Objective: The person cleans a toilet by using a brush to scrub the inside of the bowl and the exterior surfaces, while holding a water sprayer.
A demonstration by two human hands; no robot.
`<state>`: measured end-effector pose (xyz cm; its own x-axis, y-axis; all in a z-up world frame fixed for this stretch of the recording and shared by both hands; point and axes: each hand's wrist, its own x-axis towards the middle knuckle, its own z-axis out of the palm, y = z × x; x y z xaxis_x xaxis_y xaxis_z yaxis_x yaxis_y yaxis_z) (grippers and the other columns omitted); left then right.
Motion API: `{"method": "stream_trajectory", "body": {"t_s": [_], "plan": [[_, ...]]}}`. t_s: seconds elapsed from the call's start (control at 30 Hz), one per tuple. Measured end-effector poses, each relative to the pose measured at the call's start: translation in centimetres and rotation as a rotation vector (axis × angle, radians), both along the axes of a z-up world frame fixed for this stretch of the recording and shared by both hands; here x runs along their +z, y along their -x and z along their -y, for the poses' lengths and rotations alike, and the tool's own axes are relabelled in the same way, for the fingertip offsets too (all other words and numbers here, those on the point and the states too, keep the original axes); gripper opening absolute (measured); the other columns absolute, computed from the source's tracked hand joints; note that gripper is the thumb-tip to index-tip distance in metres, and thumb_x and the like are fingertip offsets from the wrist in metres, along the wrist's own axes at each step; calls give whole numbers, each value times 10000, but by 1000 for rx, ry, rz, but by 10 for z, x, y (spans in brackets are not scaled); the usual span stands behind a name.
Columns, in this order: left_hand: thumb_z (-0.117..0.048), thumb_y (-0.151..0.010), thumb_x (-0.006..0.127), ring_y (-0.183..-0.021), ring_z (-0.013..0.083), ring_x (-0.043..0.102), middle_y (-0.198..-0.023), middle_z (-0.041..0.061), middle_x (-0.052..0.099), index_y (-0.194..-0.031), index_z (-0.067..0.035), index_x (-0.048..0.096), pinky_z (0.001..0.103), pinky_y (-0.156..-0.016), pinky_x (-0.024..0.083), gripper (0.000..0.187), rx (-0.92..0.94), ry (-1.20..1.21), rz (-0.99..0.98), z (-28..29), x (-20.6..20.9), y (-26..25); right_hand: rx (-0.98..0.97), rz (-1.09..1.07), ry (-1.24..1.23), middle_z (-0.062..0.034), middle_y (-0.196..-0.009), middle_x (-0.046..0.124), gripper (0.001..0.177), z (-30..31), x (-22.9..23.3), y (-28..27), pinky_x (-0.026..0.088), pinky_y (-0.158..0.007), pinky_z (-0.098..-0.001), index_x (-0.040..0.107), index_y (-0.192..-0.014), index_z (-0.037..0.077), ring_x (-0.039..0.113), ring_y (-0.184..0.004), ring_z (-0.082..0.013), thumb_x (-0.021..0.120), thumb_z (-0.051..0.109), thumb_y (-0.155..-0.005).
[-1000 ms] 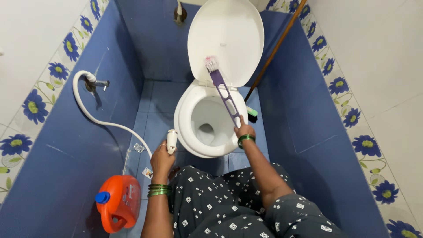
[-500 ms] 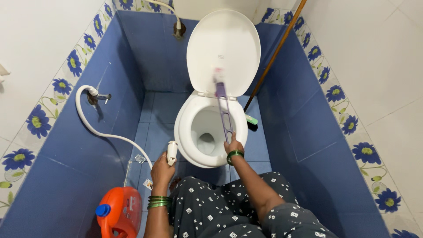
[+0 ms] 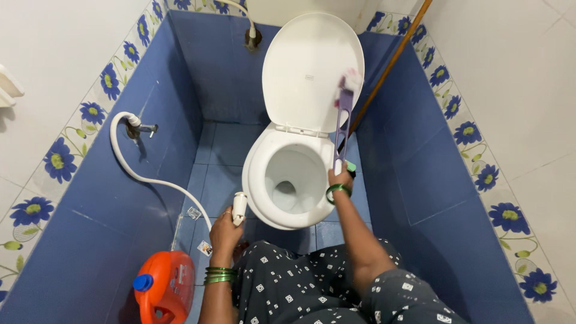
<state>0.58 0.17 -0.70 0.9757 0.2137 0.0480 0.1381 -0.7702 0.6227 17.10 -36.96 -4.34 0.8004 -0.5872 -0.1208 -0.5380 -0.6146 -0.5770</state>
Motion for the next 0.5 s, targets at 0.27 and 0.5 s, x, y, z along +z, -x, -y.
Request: {"method": "stream_trajectory", "body": {"t_s": [0.27,0.5], "plan": [[-317,-852,735,-1042,381,682,-1119,140,730,-1278,-143,634,486,-847,539,471,-9,12,-41,1,4,3,295,-304,120,-239,-1106,744,843,-45,-35,46,572,-909,-497,216,-1644,322,728,-1028,-394,606,506,-920],[-321,-849,742,-1020,395,684,-1104,154,730,-1271,-133,636,495,-829,541,474,1,6,-12,-1,6,1,278,-210,288,-233,-1153,712,807,-6,11,-36,566,-882,-517,241,-1614,387,704,-1044,-403,622,528,-917]]}}
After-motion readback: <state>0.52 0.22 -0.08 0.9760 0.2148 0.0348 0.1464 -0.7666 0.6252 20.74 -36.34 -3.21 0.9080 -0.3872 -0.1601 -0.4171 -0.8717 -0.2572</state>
